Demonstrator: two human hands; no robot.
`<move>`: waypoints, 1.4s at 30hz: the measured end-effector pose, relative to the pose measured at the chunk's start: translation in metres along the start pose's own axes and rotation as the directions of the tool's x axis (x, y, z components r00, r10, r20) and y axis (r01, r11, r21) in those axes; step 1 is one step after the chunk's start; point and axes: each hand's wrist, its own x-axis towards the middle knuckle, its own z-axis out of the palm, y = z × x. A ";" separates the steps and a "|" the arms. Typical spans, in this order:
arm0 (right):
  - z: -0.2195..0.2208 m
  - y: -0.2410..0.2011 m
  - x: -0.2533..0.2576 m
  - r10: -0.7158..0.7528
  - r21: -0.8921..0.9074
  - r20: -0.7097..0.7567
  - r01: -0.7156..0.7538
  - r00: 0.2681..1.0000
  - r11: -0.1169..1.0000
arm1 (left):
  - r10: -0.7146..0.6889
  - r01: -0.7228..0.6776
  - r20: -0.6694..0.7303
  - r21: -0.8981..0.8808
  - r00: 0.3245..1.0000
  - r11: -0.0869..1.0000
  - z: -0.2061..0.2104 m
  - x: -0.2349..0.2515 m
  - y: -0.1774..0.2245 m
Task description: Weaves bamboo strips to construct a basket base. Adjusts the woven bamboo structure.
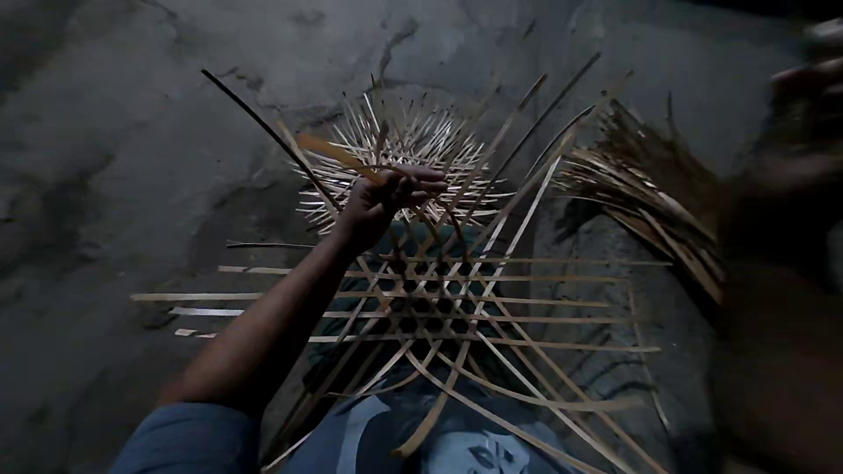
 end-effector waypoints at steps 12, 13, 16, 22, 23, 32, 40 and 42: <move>0.191 -0.006 -0.098 -0.003 0.296 0.505 -0.170 0.863 0.940 | 0.028 -0.028 0.029 0.015 0.999 0.999 0.000 -0.008 -0.002; 0.195 -0.004 -0.102 0.004 0.300 0.513 -0.184 0.858 0.936 | 0.019 -0.019 0.023 0.019 1.000 1.000 0.000 -0.007 -0.004; 0.200 0.000 -0.113 0.003 0.351 0.558 -0.239 0.830 0.905 | 0.013 -0.008 -0.045 0.127 0.999 0.992 -0.005 0.000 -0.011; 0.204 0.001 -0.140 -0.004 0.371 0.589 -0.266 0.808 0.890 | 0.077 0.405 -0.582 0.649 0.810 0.643 -0.012 -0.009 -0.034; 0.203 0.000 -0.142 -0.001 0.378 0.581 -0.268 0.814 0.886 | 0.058 0.454 -0.545 0.748 0.836 0.484 -0.004 -0.022 -0.040; 0.209 0.011 -0.140 -0.107 0.435 0.580 -0.196 0.807 0.879 | -0.195 0.377 -0.367 0.926 0.910 0.017 0.034 -0.084 -0.091; 0.190 0.021 -0.151 -0.099 0.300 0.534 -0.078 0.840 0.951 | -0.198 0.368 -0.359 0.930 0.912 0.013 0.033 -0.086 -0.090; 0.190 0.023 -0.153 -0.102 0.347 0.535 -0.108 0.839 0.932 | -0.204 0.371 -0.359 0.928 0.911 0.025 0.035 -0.085 -0.089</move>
